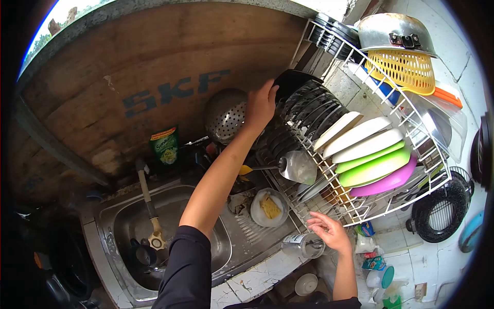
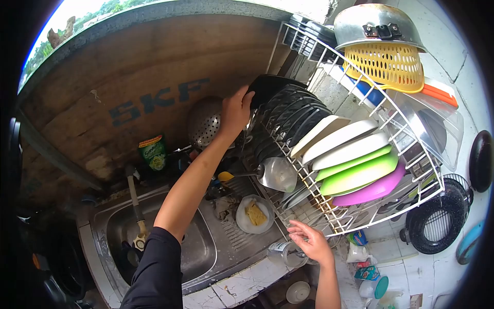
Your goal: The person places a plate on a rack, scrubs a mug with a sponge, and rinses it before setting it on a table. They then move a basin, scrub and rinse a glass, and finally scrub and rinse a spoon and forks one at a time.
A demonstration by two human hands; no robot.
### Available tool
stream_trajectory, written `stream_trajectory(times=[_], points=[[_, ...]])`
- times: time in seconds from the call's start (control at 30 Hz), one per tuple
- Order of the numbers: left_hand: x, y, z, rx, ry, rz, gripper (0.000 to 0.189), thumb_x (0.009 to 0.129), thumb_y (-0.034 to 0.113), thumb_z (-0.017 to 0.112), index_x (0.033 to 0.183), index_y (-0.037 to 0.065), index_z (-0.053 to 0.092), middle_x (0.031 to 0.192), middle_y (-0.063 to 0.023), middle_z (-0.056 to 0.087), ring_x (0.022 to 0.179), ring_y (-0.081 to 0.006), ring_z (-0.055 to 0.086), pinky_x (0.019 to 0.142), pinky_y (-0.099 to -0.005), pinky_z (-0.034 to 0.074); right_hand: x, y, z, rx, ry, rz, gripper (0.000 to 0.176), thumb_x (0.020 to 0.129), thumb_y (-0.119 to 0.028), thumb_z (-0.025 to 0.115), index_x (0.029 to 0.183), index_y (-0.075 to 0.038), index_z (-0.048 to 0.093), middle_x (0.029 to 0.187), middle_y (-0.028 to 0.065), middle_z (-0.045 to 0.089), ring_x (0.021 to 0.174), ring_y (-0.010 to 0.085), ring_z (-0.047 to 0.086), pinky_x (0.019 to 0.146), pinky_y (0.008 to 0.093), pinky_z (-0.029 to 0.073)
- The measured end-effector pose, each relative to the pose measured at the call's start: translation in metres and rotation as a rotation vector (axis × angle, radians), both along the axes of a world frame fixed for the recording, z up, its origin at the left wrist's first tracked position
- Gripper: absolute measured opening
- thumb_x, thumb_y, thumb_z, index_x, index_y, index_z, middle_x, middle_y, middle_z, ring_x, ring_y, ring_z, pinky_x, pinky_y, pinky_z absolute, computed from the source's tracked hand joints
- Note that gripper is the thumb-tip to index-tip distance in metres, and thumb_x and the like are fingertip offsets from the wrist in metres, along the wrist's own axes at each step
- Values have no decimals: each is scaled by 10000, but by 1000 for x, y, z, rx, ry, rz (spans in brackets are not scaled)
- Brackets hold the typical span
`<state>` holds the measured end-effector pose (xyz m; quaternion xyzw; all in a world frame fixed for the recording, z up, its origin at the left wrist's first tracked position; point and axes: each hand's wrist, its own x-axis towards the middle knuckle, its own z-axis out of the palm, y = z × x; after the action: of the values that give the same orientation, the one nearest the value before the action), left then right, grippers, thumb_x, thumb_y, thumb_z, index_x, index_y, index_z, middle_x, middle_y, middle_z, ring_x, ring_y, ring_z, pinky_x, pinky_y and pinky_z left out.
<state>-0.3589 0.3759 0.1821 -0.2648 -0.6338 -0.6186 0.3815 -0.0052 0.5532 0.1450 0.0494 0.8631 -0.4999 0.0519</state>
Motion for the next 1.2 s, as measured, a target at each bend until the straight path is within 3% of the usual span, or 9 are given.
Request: stream_trajectory(times=[0.1, 0.33, 0.4, 0.63, 0.8, 1.13, 1.2], points=[[9, -2, -4, 5, -134, -55, 227, 898, 97, 580, 1107, 9, 588, 887, -247, 619, 863, -438, 581, 688, -432, 476, 2, -1, 1, 18, 9, 6, 429, 900, -89, 605, 1313, -39, 499, 1102, 127, 657, 961, 170, 646, 844, 297, 506], [5, 0, 0, -30, -108, -26, 232, 906, 104, 576, 1117, 6, 581, 940, -247, 621, 890, -431, 587, 703, -430, 481, -1, -4, -3, 16, 12, 4, 431, 892, -92, 609, 1307, -37, 502, 1089, 130, 665, 951, 173, 651, 846, 304, 505], [8, 5, -4, 29, 21, -1, 237, 909, 108, 574, 1126, 12, 584, 949, -235, 630, 882, -425, 600, 712, -431, 485, -5, -6, -1, 41, 22, 7, 428, 892, -92, 608, 1304, -36, 504, 1082, 133, 668, 949, 177, 653, 845, 306, 506], [10, 11, 3, 66, -8, 117, 235, 911, 121, 583, 1123, 18, 591, 920, -229, 637, 841, -407, 621, 680, -418, 492, 0, -5, -4, 17, 10, 4, 425, 893, -98, 610, 1301, -38, 509, 1063, 133, 673, 944, 183, 657, 838, 313, 509], [7, 8, 15, 24, -64, -14, 233, 912, 136, 589, 1121, 33, 592, 880, -227, 633, 796, -401, 626, 646, -392, 489, 1, -3, -7, 11, 35, -23, 416, 898, -97, 605, 1299, -39, 512, 1064, 122, 675, 937, 176, 655, 842, 308, 508], [2, 35, 21, 61, 36, 0, 201, 908, 112, 587, 1091, 27, 588, 834, -237, 629, 761, -408, 625, 623, -394, 488, 9, -2, -7, -67, -6, -63, 400, 906, -81, 594, 1294, -25, 513, 1057, 131, 674, 947, 168, 652, 850, 306, 507], [5, 35, 19, 66, -38, -93, 211, 914, 125, 580, 1108, 43, 582, 832, -248, 624, 774, -418, 618, 626, -401, 488, 11, -2, -11, -74, 0, -64, 400, 908, -83, 592, 1295, -24, 510, 1058, 133, 673, 947, 167, 651, 850, 305, 507]])
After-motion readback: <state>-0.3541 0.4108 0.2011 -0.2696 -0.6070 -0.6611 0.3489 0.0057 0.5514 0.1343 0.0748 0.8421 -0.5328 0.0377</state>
